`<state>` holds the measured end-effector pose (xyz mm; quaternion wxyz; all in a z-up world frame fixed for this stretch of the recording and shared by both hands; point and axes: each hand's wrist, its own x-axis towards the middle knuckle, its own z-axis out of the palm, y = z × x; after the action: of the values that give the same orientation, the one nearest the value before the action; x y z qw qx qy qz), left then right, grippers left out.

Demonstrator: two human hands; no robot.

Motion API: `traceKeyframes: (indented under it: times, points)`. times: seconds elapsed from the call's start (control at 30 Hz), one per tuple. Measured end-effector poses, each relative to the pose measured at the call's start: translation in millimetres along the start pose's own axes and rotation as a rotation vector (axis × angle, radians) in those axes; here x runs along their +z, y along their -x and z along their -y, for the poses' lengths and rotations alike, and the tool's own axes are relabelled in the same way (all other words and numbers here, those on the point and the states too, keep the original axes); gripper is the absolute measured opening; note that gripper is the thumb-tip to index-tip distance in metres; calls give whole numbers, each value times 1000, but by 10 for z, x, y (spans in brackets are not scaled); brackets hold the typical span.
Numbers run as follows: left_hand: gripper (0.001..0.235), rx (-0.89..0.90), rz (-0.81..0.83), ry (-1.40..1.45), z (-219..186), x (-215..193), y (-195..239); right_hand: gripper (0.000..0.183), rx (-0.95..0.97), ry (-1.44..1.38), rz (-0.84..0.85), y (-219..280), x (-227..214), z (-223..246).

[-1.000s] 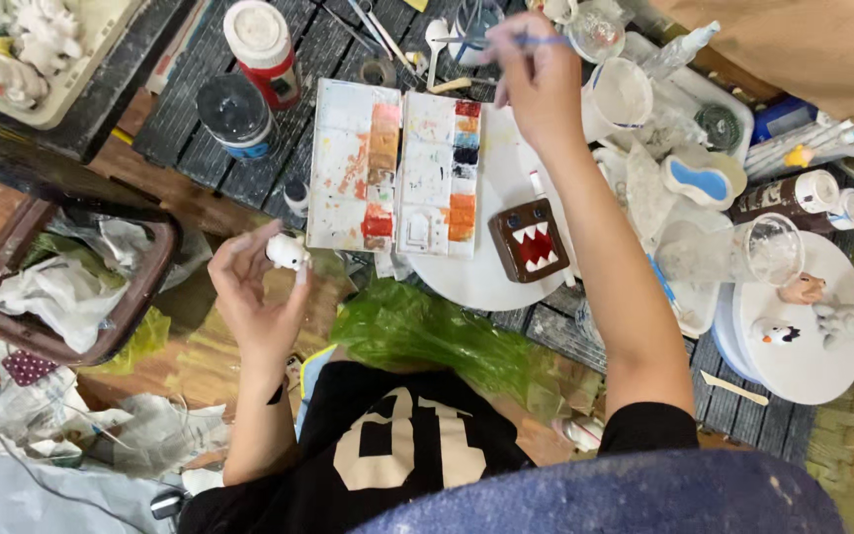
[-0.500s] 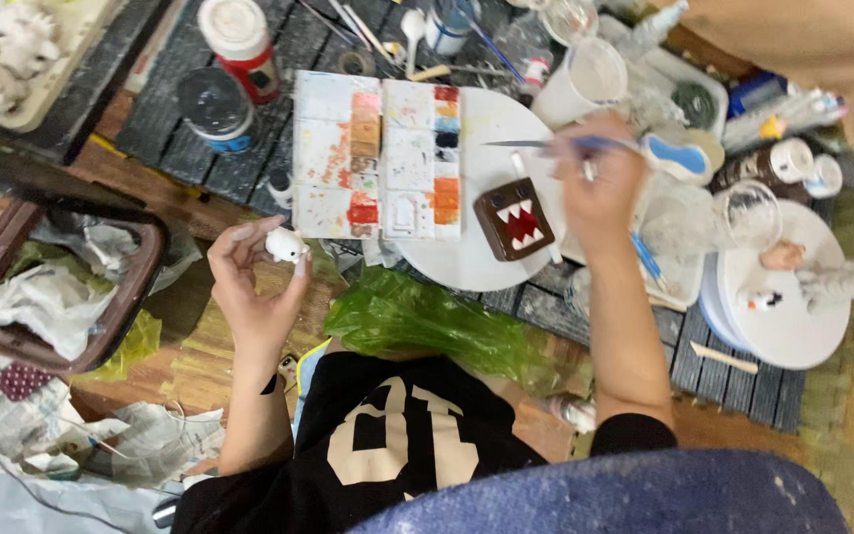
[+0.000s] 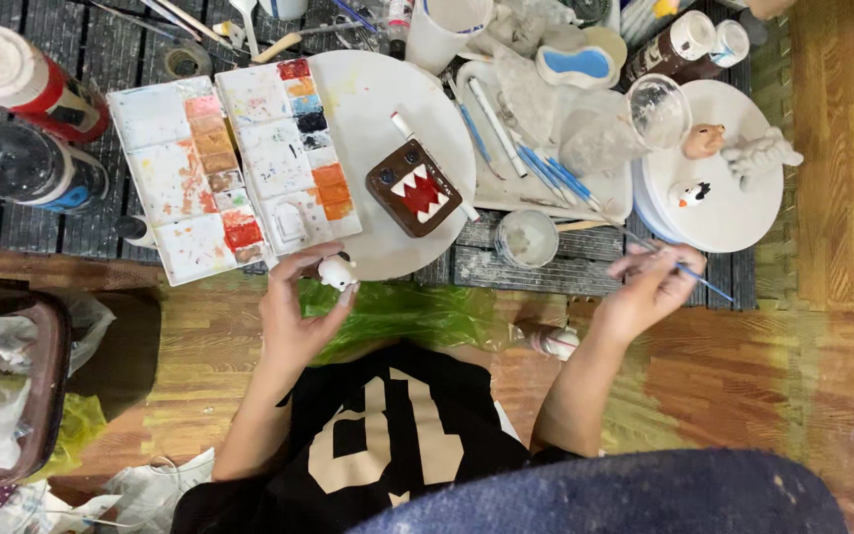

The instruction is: The person paints details on small ceramic figurines using a fine brush and a paint palette. They apply black paint to the eyes of a white figurine and use a white marker to add details to a brown cake-shaped ceramic piece.

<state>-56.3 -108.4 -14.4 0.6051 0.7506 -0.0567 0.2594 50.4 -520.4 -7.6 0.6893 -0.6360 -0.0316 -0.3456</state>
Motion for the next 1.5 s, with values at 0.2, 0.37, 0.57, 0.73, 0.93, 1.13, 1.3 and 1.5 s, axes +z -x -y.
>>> traceKeyframes:
  times: [0.2, 0.37, 0.57, 0.73, 0.93, 1.13, 1.3, 1.5]
  points:
    - [57, -70, -2, -69, -79, -296, 90, 9, 74, 0, 164, 187, 697, -93]
    - [59, -79, -204, -186, -143, -727, 234, 14, 132, -82, 292, 416, 1479, -42]
    - [62, -54, -345, -130, -72, -1086, 381, 16, 171, -81, 487, 630, 2059, 150]
    - [62, -68, -377, -165, -28, -1142, 365, 13, 133, 22, 596, 406, 2290, 190]
    - [58, -87, -375, -193, 24, -1115, 355, 11, 186, 157, 756, 459, 2436, 115]
    - [59, -82, -457, -236, 74, -1335, 376, 10, 79, 204, 829, 642, 2485, 145]
    - [59, -89, -453, -210, 71, -1321, 413, 7, 89, 198, 901, 778, 2534, 196]
    - [56, -130, -429, -242, 70, -1295, 432, 6, 61, 211, 899, 706, 2601, 208]
